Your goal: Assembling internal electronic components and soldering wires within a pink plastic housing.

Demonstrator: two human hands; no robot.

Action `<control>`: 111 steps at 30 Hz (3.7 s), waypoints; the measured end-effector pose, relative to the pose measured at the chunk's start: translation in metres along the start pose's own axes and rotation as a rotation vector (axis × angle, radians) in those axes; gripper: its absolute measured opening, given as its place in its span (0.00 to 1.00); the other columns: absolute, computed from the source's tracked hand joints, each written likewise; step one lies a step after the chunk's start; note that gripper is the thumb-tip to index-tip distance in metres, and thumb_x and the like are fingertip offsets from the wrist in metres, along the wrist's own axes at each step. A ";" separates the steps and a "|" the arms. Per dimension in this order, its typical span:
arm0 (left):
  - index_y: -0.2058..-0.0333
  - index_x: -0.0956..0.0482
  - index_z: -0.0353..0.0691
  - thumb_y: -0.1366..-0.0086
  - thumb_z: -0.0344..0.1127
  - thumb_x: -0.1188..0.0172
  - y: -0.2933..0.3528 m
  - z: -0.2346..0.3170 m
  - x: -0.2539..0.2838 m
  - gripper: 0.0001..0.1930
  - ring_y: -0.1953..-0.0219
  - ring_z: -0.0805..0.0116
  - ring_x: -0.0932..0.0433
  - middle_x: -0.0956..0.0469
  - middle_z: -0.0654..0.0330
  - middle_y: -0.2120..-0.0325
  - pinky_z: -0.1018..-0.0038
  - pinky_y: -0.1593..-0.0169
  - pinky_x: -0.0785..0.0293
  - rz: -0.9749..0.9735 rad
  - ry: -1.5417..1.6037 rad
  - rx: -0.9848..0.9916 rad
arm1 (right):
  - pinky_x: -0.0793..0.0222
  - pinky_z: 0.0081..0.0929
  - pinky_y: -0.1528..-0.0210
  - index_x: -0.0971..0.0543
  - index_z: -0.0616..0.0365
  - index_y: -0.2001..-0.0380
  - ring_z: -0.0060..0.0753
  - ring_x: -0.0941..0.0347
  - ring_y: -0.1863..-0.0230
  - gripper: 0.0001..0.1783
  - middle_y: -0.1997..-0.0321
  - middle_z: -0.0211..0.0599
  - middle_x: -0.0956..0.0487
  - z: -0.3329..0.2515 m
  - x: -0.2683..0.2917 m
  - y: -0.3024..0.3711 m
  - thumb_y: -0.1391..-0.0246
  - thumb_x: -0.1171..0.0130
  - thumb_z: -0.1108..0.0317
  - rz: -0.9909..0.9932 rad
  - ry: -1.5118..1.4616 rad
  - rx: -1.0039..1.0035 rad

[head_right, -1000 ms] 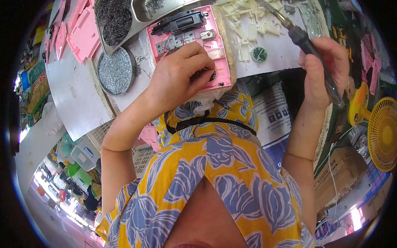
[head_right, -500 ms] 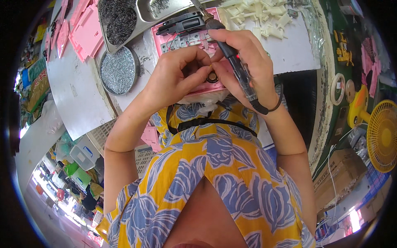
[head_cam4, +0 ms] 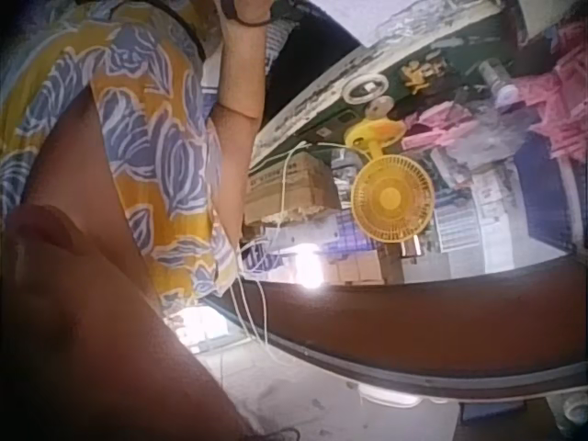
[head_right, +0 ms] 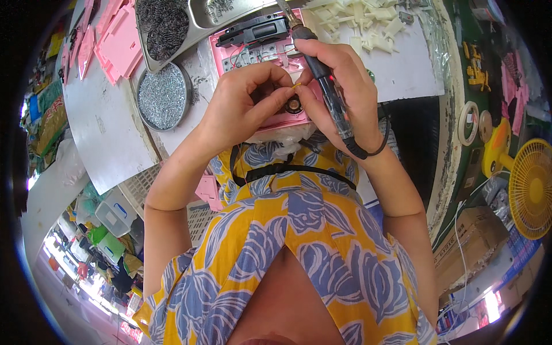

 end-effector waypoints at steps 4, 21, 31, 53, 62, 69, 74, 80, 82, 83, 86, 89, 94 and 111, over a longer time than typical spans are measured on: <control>0.63 0.21 0.33 0.33 0.27 0.37 0.000 -0.003 -0.001 0.04 0.76 0.84 0.31 0.24 0.67 0.77 0.81 0.72 0.33 0.006 0.069 0.065 | 0.26 0.21 0.61 0.24 0.58 0.43 0.27 0.23 0.64 0.34 0.59 0.37 0.24 0.003 0.001 0.005 0.57 0.34 0.88 0.017 0.007 -0.012; 0.62 0.21 0.32 0.33 0.27 0.39 0.000 0.001 -0.001 0.04 0.75 0.83 0.28 0.22 0.65 0.76 0.79 0.71 0.30 0.000 -0.028 0.019 | 0.26 0.32 0.45 0.23 0.58 0.45 0.32 0.22 0.63 0.32 0.56 0.41 0.24 -0.005 0.000 0.011 0.57 0.30 0.85 0.031 0.154 0.074; 0.65 0.22 0.37 0.41 0.26 0.36 0.001 0.016 -0.008 0.06 0.69 0.62 0.21 0.24 0.57 0.62 0.70 0.66 0.24 0.038 -0.344 -0.248 | 0.31 0.37 0.39 0.24 0.66 0.54 0.38 0.23 0.48 0.17 0.51 0.49 0.21 -0.007 0.120 0.034 0.47 0.36 0.73 0.203 -0.073 -0.055; 0.63 0.23 0.37 0.41 0.30 0.38 -0.021 0.022 -0.015 0.07 0.65 0.51 0.20 0.26 0.55 0.56 0.59 0.62 0.23 -0.250 -0.636 -0.295 | 0.43 0.24 0.72 0.22 0.66 0.66 0.23 0.41 0.76 0.12 0.80 0.26 0.36 -0.006 0.073 0.019 0.55 0.36 0.73 -0.291 -0.159 -0.049; 0.64 0.23 0.36 0.41 0.31 0.37 -0.025 0.023 -0.014 0.08 0.63 0.50 0.21 0.27 0.54 0.55 0.58 0.61 0.23 -0.312 -0.633 -0.298 | 0.45 0.24 0.72 0.22 0.65 0.65 0.22 0.42 0.77 0.12 0.81 0.25 0.36 -0.006 0.071 0.018 0.56 0.36 0.74 -0.309 -0.171 -0.041; 0.63 0.24 0.36 0.40 0.30 0.37 -0.025 0.021 -0.012 0.08 0.63 0.49 0.21 0.27 0.54 0.55 0.57 0.61 0.25 -0.315 -0.572 -0.334 | 0.46 0.24 0.73 0.22 0.65 0.66 0.21 0.42 0.78 0.11 0.81 0.25 0.37 -0.005 0.069 0.017 0.56 0.36 0.74 -0.313 -0.158 -0.024; 0.63 0.24 0.36 0.40 0.29 0.37 -0.026 0.021 -0.013 0.08 0.63 0.49 0.21 0.27 0.54 0.55 0.57 0.61 0.25 -0.345 -0.601 -0.322 | 0.46 0.23 0.74 0.22 0.65 0.67 0.20 0.43 0.78 0.11 0.82 0.25 0.37 -0.006 0.068 0.016 0.56 0.36 0.74 -0.312 -0.155 -0.050; 0.63 0.24 0.36 0.40 0.29 0.37 -0.025 0.022 -0.014 0.08 0.63 0.49 0.20 0.26 0.54 0.54 0.57 0.61 0.24 -0.330 -0.623 -0.310 | 0.48 0.22 0.75 0.22 0.65 0.67 0.18 0.44 0.79 0.11 0.82 0.24 0.37 -0.006 0.066 0.014 0.56 0.36 0.73 -0.342 -0.129 -0.057; 0.63 0.24 0.36 0.40 0.29 0.37 -0.024 0.022 -0.014 0.08 0.63 0.50 0.20 0.26 0.54 0.54 0.58 0.62 0.23 -0.320 -0.628 -0.319 | 0.48 0.22 0.76 0.22 0.65 0.67 0.18 0.44 0.80 0.11 0.81 0.24 0.37 -0.007 0.065 0.014 0.56 0.35 0.73 -0.346 -0.112 -0.068; 0.62 0.24 0.36 0.40 0.30 0.37 -0.024 0.021 -0.014 0.08 0.64 0.50 0.20 0.26 0.55 0.54 0.58 0.62 0.23 -0.314 -0.630 -0.325 | 0.48 0.21 0.76 0.22 0.65 0.67 0.18 0.44 0.80 0.12 0.81 0.25 0.37 -0.008 0.065 0.014 0.56 0.35 0.73 -0.352 -0.088 -0.050; 0.62 0.23 0.37 0.40 0.30 0.37 -0.023 0.022 -0.014 0.09 0.64 0.50 0.20 0.26 0.55 0.54 0.58 0.62 0.23 -0.297 -0.617 -0.324 | 0.48 0.21 0.76 0.22 0.65 0.67 0.19 0.44 0.80 0.12 0.81 0.26 0.36 -0.011 0.066 0.012 0.57 0.35 0.73 -0.361 -0.043 -0.010; 0.62 0.23 0.37 0.40 0.30 0.36 -0.022 0.022 -0.013 0.08 0.64 0.50 0.20 0.26 0.55 0.54 0.58 0.61 0.23 -0.274 -0.615 -0.327 | 0.46 0.22 0.74 0.22 0.66 0.67 0.21 0.42 0.79 0.12 0.80 0.27 0.35 -0.013 0.069 0.012 0.58 0.35 0.74 -0.343 -0.076 0.008; 0.63 0.21 0.37 0.40 0.30 0.36 -0.024 0.023 -0.013 0.08 0.63 0.51 0.20 0.25 0.56 0.55 0.59 0.61 0.23 -0.292 -0.635 -0.303 | 0.43 0.26 0.71 0.22 0.65 0.66 0.25 0.41 0.76 0.11 0.80 0.27 0.36 -0.013 0.081 0.014 0.55 0.36 0.74 -0.280 -0.143 0.022; 0.67 0.20 0.42 0.42 0.32 0.33 -0.029 0.028 -0.012 0.05 0.66 0.54 0.20 0.24 0.59 0.59 0.61 0.64 0.24 -0.363 -0.669 -0.418 | 0.47 0.23 0.75 0.22 0.65 0.67 0.21 0.42 0.79 0.11 0.82 0.26 0.37 -0.011 0.071 0.013 0.56 0.36 0.73 -0.355 -0.142 -0.048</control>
Point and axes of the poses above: each hand's wrist, its own y-axis away from the middle knuckle, its own x-axis out of the back of the hand, z = x × y, the point moved 6 cm from there along -y, towards the middle knuckle
